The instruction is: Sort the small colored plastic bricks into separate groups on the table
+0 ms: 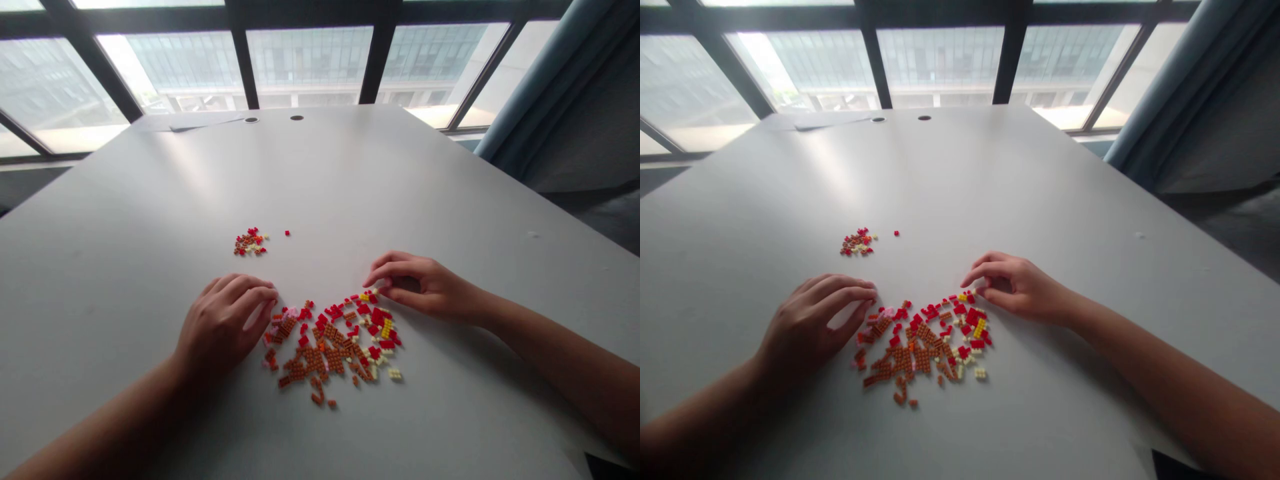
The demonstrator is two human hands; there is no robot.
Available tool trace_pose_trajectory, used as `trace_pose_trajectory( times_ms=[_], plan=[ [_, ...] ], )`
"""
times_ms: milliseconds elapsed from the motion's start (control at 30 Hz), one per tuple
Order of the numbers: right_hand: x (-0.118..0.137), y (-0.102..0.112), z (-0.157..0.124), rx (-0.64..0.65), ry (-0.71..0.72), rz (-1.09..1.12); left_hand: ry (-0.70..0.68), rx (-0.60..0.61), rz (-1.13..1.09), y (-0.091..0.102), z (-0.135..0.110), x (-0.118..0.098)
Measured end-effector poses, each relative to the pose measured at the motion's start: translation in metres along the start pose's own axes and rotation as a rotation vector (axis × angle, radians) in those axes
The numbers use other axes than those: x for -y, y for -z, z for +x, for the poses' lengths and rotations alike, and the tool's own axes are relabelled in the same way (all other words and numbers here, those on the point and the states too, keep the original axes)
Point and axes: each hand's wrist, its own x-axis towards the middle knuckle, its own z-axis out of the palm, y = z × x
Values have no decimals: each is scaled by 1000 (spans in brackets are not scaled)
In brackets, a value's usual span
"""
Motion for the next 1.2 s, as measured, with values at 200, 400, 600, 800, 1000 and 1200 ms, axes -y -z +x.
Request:
trace_pose_trajectory(
  times_ms=[200, 400, 600, 800, 1000, 1200],
  plan=[
    [2, 0, -1, 47, 69, 23, 0, 8, -1, -1, 0, 0],
    [6, 2, 1, 82, 139, -10, -1, 7, 3, -1, 0, 1],
    [8, 5, 1, 126, 104, 15, -3, 9, -2, -1, -1, 2],
    [4, 8, 0, 147, 60, 37, -12, 8, 4, -1, 0, 2],
    [2, 9, 0, 143, 10, 68, -8, 11, 0, -1, -1, 1],
    [0, 9, 0, 110, -19, 90, -9, 2, 8, -1, -1, 1]
  ],
)
